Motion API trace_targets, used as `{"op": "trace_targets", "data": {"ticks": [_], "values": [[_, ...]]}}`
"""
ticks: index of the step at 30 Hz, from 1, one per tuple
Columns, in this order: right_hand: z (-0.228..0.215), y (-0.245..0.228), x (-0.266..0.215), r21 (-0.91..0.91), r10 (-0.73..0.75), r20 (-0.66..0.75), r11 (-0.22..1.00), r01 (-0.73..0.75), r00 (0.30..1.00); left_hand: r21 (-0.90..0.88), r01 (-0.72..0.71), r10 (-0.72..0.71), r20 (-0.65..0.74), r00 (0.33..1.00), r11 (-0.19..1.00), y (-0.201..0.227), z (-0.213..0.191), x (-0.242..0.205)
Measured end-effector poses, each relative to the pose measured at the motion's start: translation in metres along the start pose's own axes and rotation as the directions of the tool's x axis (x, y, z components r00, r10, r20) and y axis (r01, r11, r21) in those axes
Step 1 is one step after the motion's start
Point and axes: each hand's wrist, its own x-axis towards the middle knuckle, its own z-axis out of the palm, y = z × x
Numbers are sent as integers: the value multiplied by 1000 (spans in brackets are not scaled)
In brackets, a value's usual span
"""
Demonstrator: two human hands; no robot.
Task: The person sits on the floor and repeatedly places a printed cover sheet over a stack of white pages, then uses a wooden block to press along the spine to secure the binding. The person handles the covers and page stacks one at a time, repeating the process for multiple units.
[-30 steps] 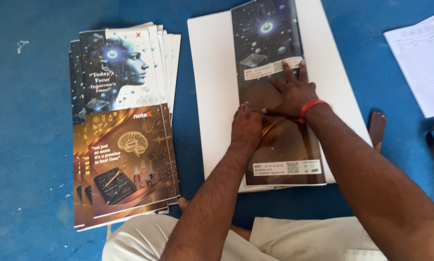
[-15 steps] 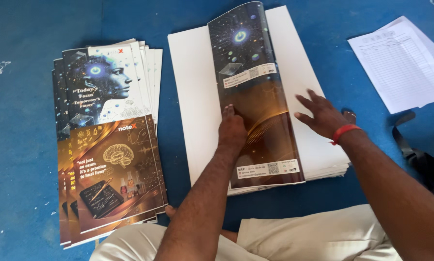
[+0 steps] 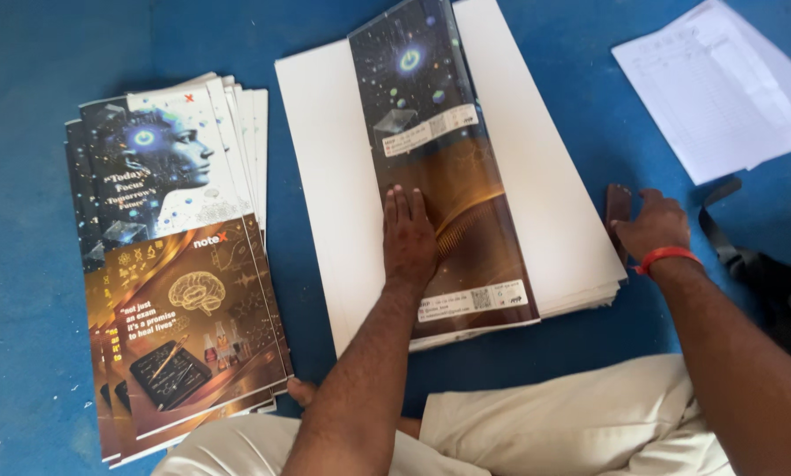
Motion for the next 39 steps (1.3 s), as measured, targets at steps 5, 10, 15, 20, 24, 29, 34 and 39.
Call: {"op": "trace_targets", "data": {"ticks": [5,10,15,20,24,29,34,39], "values": [[26,15,14,-2,89,7,996,-89,996,52,12,-15,64,998,999,2,-3,3],[33,19,20,99,174,50,979,-178,983,60,7,-10,47,999,998,-2,5,2],[35,13,21,175,306,166,926,-334,937,73,26,-30,52,998,997,-7,12,2],[21,-1,15,173,210,1,963,-207,978,45,20,-22,30,999,999,-5,12,2],[-8,-39,2,137,-27,-219,989,58,975,37,21,-22,12,1000,999,-3,8,2],[-25,-117,-8,158,-517,-364,786,598,775,28,37,-38,42,998,999,1,0,2],[-14,-189,-14,-65,-761,-418,570,819,496,43,43,-46,67,997,998,1,-1,5],[1,-219,-7,-301,-845,-333,516,802,418,35,47,-49,80,996,998,4,-5,4]]}}
